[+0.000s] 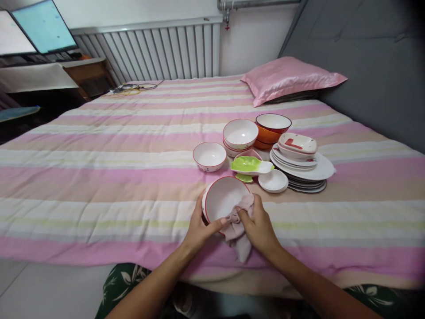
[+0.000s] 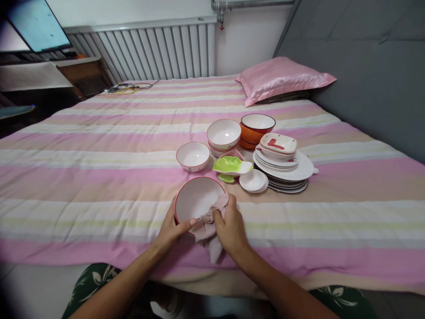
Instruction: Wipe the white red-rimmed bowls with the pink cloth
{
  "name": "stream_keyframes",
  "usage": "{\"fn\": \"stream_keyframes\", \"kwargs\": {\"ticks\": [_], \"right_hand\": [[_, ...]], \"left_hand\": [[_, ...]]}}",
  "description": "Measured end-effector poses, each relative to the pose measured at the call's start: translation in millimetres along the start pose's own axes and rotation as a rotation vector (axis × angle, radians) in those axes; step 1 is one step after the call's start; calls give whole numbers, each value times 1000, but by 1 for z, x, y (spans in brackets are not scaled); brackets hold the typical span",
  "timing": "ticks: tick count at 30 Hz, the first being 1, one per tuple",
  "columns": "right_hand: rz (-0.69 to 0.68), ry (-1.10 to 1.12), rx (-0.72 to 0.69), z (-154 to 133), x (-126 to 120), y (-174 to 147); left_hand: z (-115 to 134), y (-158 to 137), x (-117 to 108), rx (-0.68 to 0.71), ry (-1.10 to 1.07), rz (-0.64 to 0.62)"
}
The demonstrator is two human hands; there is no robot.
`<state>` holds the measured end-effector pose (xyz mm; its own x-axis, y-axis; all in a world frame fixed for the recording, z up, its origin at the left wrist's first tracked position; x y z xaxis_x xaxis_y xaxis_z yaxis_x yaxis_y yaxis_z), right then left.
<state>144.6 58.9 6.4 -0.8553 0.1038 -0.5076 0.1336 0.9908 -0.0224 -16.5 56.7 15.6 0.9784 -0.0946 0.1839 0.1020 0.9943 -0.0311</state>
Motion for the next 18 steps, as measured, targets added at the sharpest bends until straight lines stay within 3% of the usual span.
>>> {"fn": "stream_keyframes", "kwargs": {"ticks": [7, 18], "right_hand": [[3, -112, -99, -1, -6, 3], [-118, -226, -225, -12, -11, 8]], "left_hand": [[3, 1, 0, 26, 15, -98], [8, 5, -1, 16, 73, -272]]}}
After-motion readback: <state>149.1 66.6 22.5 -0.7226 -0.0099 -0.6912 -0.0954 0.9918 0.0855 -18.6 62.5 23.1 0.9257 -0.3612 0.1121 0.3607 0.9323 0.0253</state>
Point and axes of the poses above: each hand's wrist, its own y-axis towards the middle knuckle, its own x-axis out of the palm, z = x × y, the point moved 7 cm from there along y, towards the middle knuckle, and after that the axes turned 5 degrees about -y, right-handed, at the moved point
